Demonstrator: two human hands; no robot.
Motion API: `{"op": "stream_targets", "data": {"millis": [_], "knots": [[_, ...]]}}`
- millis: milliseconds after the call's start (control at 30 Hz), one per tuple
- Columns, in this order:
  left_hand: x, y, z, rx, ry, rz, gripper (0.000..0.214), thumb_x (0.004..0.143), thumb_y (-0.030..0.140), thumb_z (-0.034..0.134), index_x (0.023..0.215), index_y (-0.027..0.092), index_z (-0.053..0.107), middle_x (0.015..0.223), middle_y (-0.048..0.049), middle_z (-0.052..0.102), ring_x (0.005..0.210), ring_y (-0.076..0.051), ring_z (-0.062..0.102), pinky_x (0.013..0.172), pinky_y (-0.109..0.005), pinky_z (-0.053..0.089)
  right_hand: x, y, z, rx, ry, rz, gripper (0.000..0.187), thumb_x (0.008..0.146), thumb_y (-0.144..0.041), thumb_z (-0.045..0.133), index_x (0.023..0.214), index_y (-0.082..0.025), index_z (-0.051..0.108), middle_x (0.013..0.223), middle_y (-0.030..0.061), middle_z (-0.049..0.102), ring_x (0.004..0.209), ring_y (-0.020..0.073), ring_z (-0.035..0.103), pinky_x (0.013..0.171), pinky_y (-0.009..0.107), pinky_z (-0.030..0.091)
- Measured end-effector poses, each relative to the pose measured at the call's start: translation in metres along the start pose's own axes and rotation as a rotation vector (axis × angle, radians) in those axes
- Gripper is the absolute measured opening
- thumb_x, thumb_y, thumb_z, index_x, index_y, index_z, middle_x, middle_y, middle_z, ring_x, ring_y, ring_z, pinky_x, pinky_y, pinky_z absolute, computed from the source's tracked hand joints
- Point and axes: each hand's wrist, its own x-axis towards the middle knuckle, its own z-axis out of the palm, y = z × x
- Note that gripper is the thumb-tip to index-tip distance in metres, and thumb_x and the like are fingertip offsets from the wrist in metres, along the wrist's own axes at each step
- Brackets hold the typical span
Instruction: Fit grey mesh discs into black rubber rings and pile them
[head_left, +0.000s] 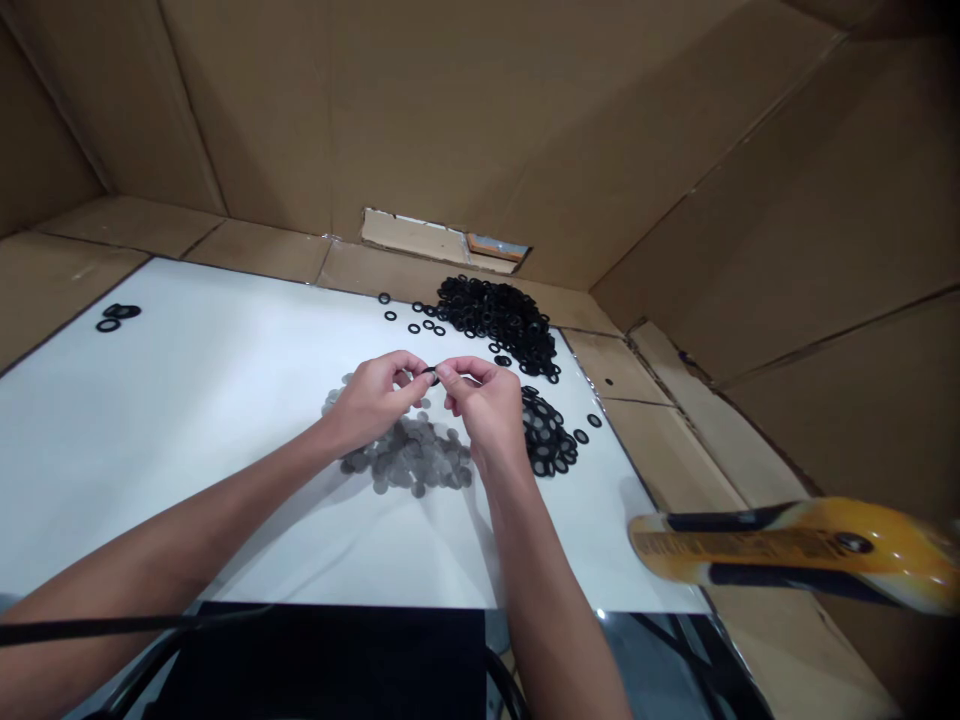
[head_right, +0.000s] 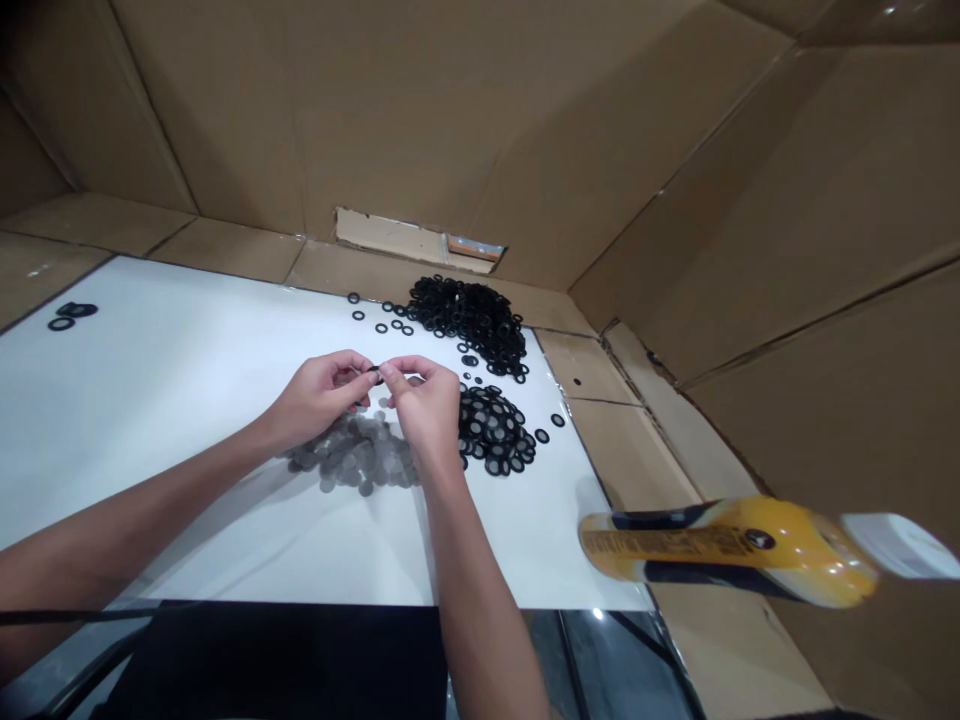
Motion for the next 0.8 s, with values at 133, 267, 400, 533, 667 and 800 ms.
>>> {"op": "stream_targets", "data": {"millis": [133, 267, 400, 533, 667, 800], "knots": [[0.002, -0.009, 0.0, 0.002, 0.011, -0.026, 0.025, 0.089, 0.043, 0.06, 0.093, 0.019, 0.065, 0.073, -0.0028, 0.068, 0.068, -0.018, 0.067, 0.063, -0.028, 0.052, 0.001, 0.006, 0.004, -0.048, -0.012, -0.005, 0.023, 0.068, -0.038, 0.075, 0.074, -0.016, 0.07, 0.056, -0.0011, 0.06, 0.047, 0.012, 0.052, 0.045, 0.024, 0.037], [0.005, -0.014, -0.001, 0.029, -0.005, -0.042, 0.027, 0.088, 0.045, 0.061, 0.093, 0.019, 0.066, 0.079, -0.0038, 0.069, 0.068, -0.017, 0.066, 0.062, -0.028, 0.052, 0.003, 0.007, 0.001, -0.095, -0.055, -0.038, 0.024, 0.071, -0.039, 0.072, 0.076, -0.016, 0.07, 0.066, 0.0022, 0.067, 0.049, 0.0129, 0.056, 0.046, 0.024, 0.039], [0.005, -0.009, -0.003, 0.054, 0.045, -0.049, 0.031, 0.086, 0.047, 0.064, 0.102, 0.021, 0.067, 0.083, -0.0044, 0.07, 0.071, -0.017, 0.066, 0.063, -0.028, 0.052, 0.007, -0.004, -0.042, -0.374, 0.151, -0.107, 0.026, 0.076, -0.043, 0.068, 0.083, -0.018, 0.073, 0.079, 0.0059, 0.073, 0.056, 0.0171, 0.064, 0.053, 0.027, 0.044], [0.004, -0.003, -0.005, 0.046, 0.113, -0.038, 0.026, 0.088, 0.043, 0.061, 0.1, 0.021, 0.066, 0.078, -0.0036, 0.069, 0.068, -0.018, 0.065, 0.06, -0.028, 0.05, 0.014, -0.007, -0.108, -0.897, 0.359, 0.011, 0.021, 0.079, -0.033, 0.064, 0.084, -0.017, 0.077, 0.085, 0.011, 0.076, 0.063, 0.022, 0.068, 0.06, 0.031, 0.045], [0.004, -0.003, -0.007, 0.105, 0.156, -0.006, 0.02, 0.089, 0.037, 0.056, 0.098, 0.021, 0.065, 0.078, -0.0023, 0.067, 0.066, -0.017, 0.063, 0.06, -0.028, 0.047, 0.033, -0.004, -0.137, -1.193, 0.195, 0.191, 0.022, 0.081, -0.03, 0.065, 0.083, -0.014, 0.08, 0.073, 0.0142, 0.075, 0.069, 0.0272, 0.07, 0.061, 0.033, 0.046], [0.006, -0.007, -0.01, 0.191, 0.179, 0.056, 0.015, 0.091, 0.033, 0.052, 0.092, 0.021, 0.062, 0.087, -0.0019, 0.067, 0.069, -0.015, 0.062, 0.066, -0.029, 0.047, 0.074, -0.004, -0.112, -1.3, 0.187, 0.094, 0.027, 0.085, -0.022, 0.059, 0.101, -0.015, 0.079, 0.101, 0.0186, 0.076, 0.097, 0.0296, 0.07, 0.076, 0.032, 0.048]]}}
